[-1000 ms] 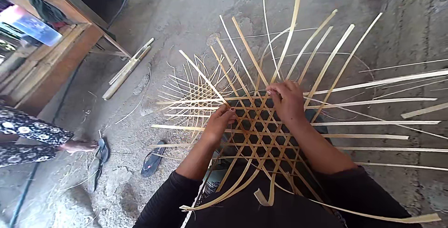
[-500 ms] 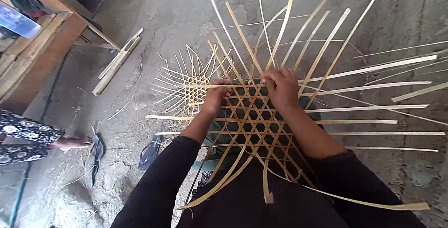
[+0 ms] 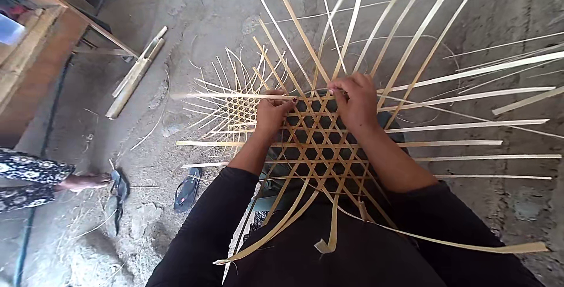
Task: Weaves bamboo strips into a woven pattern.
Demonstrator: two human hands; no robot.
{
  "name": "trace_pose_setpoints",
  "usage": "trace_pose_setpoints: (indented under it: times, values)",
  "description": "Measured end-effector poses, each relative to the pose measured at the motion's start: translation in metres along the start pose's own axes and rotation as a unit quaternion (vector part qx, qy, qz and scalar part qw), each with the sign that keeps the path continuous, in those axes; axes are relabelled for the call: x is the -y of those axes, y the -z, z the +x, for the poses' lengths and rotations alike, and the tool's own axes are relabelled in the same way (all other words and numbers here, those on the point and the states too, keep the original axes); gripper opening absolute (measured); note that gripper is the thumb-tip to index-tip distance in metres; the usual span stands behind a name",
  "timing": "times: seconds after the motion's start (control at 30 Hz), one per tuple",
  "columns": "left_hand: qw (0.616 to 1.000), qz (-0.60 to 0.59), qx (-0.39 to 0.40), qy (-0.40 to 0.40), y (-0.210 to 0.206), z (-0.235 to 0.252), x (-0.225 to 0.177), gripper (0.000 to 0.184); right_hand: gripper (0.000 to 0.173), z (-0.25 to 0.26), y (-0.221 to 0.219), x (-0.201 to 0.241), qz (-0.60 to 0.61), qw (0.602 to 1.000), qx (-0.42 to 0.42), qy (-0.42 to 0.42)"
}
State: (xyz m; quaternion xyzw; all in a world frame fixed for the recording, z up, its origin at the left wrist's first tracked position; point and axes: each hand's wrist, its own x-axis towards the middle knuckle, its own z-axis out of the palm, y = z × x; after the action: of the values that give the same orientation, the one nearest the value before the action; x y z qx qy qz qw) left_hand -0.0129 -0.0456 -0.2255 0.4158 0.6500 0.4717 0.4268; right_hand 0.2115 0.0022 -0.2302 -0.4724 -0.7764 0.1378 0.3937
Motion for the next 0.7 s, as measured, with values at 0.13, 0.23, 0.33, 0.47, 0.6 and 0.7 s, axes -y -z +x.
trace_pose_setpoints:
  times: [0.13, 0.23, 0.33, 0.47, 0.6, 0.7]
  values:
    - [0.987, -0.058, 0.128, 0.083, 0.018, 0.011, -0.009, 0.029, 0.018, 0.000, 0.001, 0.000, 0.005, 1.000, 0.005, -0.006]
    - [0.995, -0.060, -0.007, 0.078, 0.003, 0.002, -0.010, 0.015, 0.018, 0.002, 0.000, 0.002, 0.010, 1.000, 0.014, -0.008]
    - [0.988, 0.058, -0.145, -0.015, -0.016, -0.010, -0.009, 0.020, 0.018, 0.001, -0.002, 0.001, 0.006, 1.000, 0.014, -0.006]
    - [0.912, 0.297, -0.157, -0.236, -0.028, -0.028, -0.009, 0.014, 0.016, -0.001, -0.002, 0.000, 0.005, 1.000, 0.000, 0.000]
    - [0.882, 0.444, -0.029, -0.154, -0.012, -0.034, -0.049, 0.029, 0.016, -0.002, -0.001, -0.002, 0.013, 1.000, -0.004, 0.003]
    - [0.906, 0.415, 0.008, -0.076, 0.009, -0.011, -0.056, 0.023, 0.016, -0.002, -0.003, -0.003, 0.017, 1.000, 0.000, 0.003]
